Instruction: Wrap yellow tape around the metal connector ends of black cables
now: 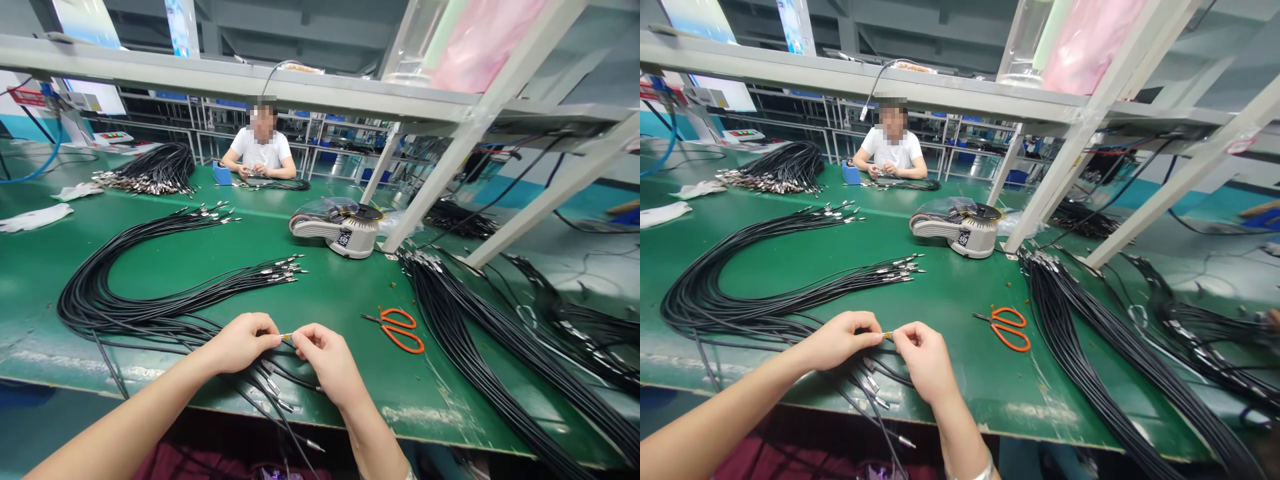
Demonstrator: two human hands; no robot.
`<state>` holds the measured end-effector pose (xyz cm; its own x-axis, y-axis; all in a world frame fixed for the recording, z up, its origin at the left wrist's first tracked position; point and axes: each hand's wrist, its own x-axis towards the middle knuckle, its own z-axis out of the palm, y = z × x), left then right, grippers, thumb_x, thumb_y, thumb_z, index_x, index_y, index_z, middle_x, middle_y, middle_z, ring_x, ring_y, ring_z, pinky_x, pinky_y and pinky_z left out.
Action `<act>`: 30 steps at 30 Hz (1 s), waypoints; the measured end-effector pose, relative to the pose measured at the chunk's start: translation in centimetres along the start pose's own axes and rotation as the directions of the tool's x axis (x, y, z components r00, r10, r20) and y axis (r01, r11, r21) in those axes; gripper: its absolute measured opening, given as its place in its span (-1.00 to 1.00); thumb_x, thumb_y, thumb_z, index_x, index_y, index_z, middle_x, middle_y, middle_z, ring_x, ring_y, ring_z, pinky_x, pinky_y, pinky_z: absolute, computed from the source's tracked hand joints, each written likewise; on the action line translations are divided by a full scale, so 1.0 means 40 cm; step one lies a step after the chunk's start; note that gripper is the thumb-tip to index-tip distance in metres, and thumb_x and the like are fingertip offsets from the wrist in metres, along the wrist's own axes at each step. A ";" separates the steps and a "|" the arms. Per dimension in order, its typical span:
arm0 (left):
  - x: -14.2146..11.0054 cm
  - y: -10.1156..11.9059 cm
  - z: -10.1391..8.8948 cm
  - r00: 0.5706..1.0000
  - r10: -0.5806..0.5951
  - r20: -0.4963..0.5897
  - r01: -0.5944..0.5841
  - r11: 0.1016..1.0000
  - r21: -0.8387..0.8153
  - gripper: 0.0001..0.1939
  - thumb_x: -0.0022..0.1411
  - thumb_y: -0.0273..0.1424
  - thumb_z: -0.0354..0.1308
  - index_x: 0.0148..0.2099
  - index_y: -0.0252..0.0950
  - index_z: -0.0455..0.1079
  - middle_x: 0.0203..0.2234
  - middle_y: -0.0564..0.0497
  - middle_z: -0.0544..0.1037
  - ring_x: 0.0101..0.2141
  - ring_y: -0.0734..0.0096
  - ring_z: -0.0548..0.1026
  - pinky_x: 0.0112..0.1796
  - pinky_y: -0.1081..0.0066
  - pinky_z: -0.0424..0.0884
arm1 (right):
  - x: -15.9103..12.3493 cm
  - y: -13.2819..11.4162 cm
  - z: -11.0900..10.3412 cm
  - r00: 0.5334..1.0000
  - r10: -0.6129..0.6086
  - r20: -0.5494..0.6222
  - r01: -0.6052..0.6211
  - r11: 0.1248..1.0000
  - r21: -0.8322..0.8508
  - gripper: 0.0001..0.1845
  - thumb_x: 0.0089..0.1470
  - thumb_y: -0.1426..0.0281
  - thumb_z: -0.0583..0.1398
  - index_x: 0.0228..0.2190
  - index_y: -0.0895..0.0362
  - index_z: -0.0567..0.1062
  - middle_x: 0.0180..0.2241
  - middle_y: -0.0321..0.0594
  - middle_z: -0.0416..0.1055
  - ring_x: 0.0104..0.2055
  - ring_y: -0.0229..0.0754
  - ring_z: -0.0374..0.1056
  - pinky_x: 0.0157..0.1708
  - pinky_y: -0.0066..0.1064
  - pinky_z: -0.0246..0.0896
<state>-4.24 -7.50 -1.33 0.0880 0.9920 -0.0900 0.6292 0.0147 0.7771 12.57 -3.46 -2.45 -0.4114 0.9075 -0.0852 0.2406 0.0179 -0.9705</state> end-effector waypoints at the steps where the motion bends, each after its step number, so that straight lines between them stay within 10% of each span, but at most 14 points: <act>1: -0.001 -0.002 0.003 1.000 -0.018 0.008 0.018 0.999 -0.032 -0.77 0.10 -0.28 0.03 -0.43 -0.30 0.41 -0.52 0.09 0.44 -0.45 0.45 0.37 -0.40 0.49 0.24 | 0.001 0.003 0.001 1.000 0.018 0.004 -0.018 1.000 0.023 -0.82 -0.09 0.32 0.19 -0.58 0.20 0.44 -0.62 -0.32 0.34 -0.53 -0.28 0.23 -0.45 -0.46 0.13; 18: 0.006 -0.013 0.014 0.999 -0.038 -0.017 0.033 0.968 -0.248 -0.74 0.07 -0.28 0.03 -0.44 -0.36 0.43 -0.55 0.03 0.49 -0.46 0.42 0.39 -0.38 0.48 0.29 | 0.002 -0.009 0.019 0.999 0.028 -0.039 -0.023 0.991 0.129 -0.80 -0.09 0.31 0.20 -0.57 0.21 0.44 -0.60 -0.28 0.37 -0.51 -0.27 0.25 -0.43 -0.44 0.18; 30: -0.013 0.027 0.027 0.992 0.052 -0.116 -0.046 0.997 0.057 -0.77 0.14 -0.37 0.00 -0.42 -0.30 0.45 -0.48 0.03 0.48 -0.39 0.40 0.41 -0.33 0.44 0.25 | -0.016 -0.004 -0.003 0.997 -0.083 -0.009 0.082 0.993 -0.084 -0.83 -0.04 0.35 0.16 -0.57 0.18 0.44 -0.58 -0.31 0.36 -0.49 -0.26 0.25 -0.44 -0.48 0.15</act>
<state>-2.80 -8.12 -1.12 0.0302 0.9993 0.0238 0.6673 -0.0379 0.7438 12.89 -4.01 -2.22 -0.4221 0.9065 -0.0025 0.2790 0.1273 -0.9518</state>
